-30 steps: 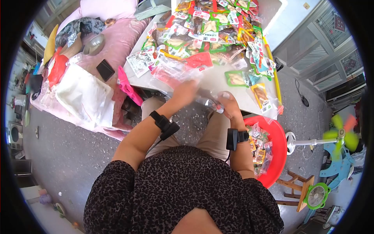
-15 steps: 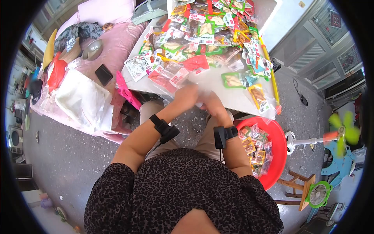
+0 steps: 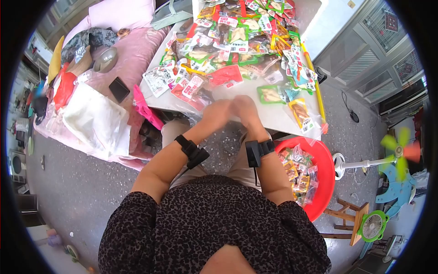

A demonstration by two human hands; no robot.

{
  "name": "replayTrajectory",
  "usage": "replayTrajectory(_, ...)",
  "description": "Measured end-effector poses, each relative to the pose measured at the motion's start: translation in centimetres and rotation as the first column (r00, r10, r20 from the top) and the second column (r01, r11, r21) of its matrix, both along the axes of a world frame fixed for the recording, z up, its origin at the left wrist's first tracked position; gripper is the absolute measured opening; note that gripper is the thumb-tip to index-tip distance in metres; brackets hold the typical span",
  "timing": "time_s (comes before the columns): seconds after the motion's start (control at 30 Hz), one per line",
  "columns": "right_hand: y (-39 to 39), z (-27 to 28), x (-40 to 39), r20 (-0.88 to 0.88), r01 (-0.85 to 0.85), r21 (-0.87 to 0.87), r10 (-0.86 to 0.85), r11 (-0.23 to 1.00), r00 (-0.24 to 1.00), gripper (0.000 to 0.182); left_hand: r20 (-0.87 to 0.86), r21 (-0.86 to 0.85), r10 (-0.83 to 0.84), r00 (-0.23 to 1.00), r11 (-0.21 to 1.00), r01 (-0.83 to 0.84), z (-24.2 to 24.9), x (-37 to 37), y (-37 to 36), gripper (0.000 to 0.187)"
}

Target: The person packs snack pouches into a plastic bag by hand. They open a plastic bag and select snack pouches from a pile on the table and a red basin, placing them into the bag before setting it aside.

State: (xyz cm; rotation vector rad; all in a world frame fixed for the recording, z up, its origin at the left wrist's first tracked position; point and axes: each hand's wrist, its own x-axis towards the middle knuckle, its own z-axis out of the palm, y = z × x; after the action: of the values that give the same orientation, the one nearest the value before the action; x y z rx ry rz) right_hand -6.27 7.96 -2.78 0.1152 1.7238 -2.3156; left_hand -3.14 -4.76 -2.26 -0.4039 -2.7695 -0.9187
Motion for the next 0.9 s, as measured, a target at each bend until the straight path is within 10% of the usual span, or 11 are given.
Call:
replayTrajectory(0.2,4.1,-1.3,-7.6,-0.082,0.36,0.08,-0.354,0.93,0.932,0.019,0.001,0.014,0.008,1.0,1.0,-0.008,-2.8,-1.1,-1.3,0.021)
replayTrajectory(0.27,8.1,-7.2,-13.5,-0.665,0.456,0.467,-0.038,0.758,0.745,0.017,-0.014,0.039,0.002,1.0,0.999,-0.002,-3.7,-1.5,-1.5,0.022)
replayTrajectory(0.37,8.7,-7.6,-15.6,-0.803,0.491,0.53,0.222,0.691,0.554,0.01,0.031,0.006,0.01,0.999,1.0,-0.011,-3.9,-1.8,-1.6,0.023)
replayTrajectory(0.47,7.7,-7.1,-16.5,-0.684,0.394,0.386,-0.028,0.834,0.729,0.01,0.056,-0.019,0.023,0.998,1.0,-0.021,-3.5,-1.6,-1.5,0.023)
replayTrajectory(0.57,6.6,-4.3,-16.4,-0.085,0.335,0.233,-0.324,0.913,0.942,0.006,0.033,-0.023,0.014,0.999,1.0,-0.014,-4.2,-1.8,-1.7,0.023)
replayTrajectory(0.7,8.1,-4.9,-16.0,-0.232,0.309,0.197,-0.262,0.93,0.937,0.009,0.019,-0.021,0.01,1.0,1.0,-0.01,-3.6,-1.5,-1.5,0.022)
replayTrajectory(0.8,9.7,-2.8,-12.8,-0.761,0.736,0.629,0.391,0.25,0.518,0.011,-0.034,-0.005,-0.004,0.999,1.0,0.004,-3.9,-1.6,-1.5,0.021)
replayTrajectory(0.87,10.8,-3.0,-11.4,-0.698,0.476,0.402,-0.075,0.782,0.712,0.011,-0.045,0.0,-0.018,0.999,1.0,0.018,-4.1,-1.6,-1.6,0.02)
replayTrajectory(0.9,11.1,-3.2,-10.7,-0.64,0.438,0.298,-0.163,0.848,0.751,0.01,-0.036,-0.001,-0.024,0.999,1.0,0.024,-4.1,-1.7,-1.6,0.02)
